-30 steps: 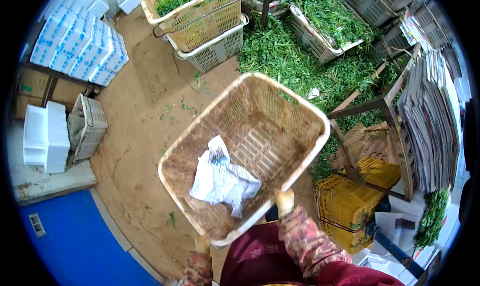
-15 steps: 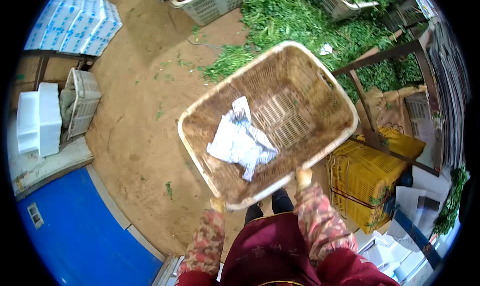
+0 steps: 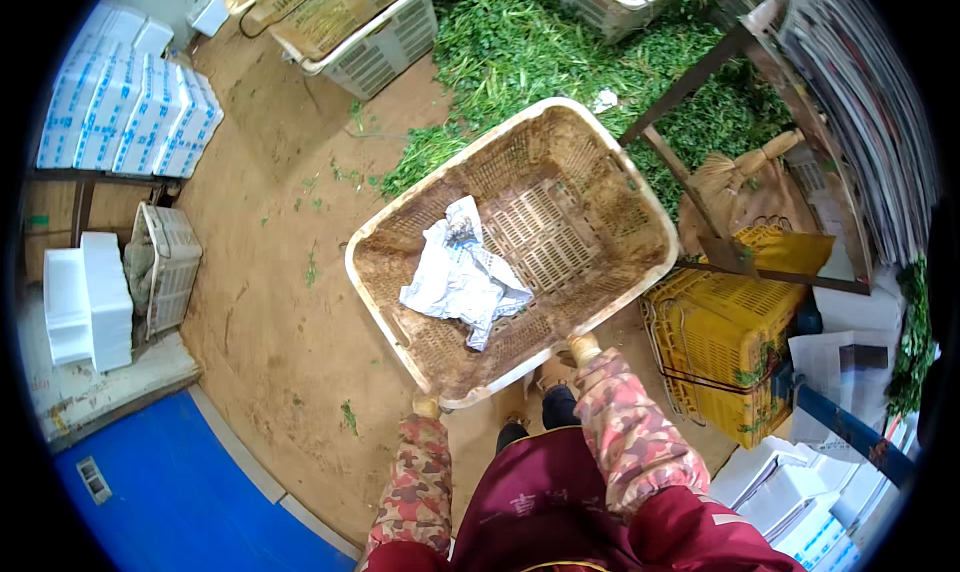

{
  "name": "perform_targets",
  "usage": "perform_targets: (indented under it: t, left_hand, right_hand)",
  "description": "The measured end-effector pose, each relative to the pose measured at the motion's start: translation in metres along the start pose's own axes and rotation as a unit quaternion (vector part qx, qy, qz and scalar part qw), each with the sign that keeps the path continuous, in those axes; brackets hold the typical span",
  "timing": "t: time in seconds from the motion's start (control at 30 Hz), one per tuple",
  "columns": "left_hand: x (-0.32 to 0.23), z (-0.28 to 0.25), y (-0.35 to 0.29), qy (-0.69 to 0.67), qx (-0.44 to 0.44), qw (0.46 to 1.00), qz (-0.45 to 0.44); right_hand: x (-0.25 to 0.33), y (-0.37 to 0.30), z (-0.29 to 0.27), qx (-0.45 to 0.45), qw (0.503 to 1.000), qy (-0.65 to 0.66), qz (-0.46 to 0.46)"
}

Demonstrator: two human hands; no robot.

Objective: The person takes bunches of leafy greens from a basket, organizes them by hand, and places them into a larger crate lined with newspaper. They also move a large basket of greens across a warehouse floor.

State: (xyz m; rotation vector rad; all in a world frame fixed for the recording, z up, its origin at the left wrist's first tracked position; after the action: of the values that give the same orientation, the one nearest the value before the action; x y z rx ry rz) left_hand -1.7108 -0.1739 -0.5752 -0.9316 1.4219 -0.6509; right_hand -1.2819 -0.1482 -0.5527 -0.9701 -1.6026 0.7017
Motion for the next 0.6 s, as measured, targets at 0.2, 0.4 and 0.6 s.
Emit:
perform_targets:
  t: [0.2, 0.4, 0.6]
  left_hand:
    - [0.010, -0.070, -0.072, 0.677, -0.019, 0.634, 0.373]
    - [-0.038, 0.029, -0.155, 0.445, 0.155, 0.882, -0.004]
    - [-0.057, 0.070, -0.192, 0.450, 0.271, 0.843, 0.119]
  right_hand:
    - [0.054, -0.070, 0.016, 0.170, 0.825, 0.536, 0.057]
    - [0.009, -0.174, -0.070, 0.058, 0.980, 0.186, -0.035]
    - [-0.218, -0.289, -0.125, 0.017, 0.961, 0.271, 0.053]
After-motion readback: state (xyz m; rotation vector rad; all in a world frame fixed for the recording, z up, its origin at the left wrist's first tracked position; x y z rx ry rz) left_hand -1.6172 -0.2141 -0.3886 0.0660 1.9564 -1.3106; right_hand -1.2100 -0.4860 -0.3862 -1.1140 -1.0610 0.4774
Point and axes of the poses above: each hand's wrist, its own y-axis towards the middle knuckle, its own z-axis out of the palm, x = y × z, the point moved 2 cm from there along y, towards the middle knuckle, and after that the axes turned 13 degrees about -z, right-handed, at the moved point
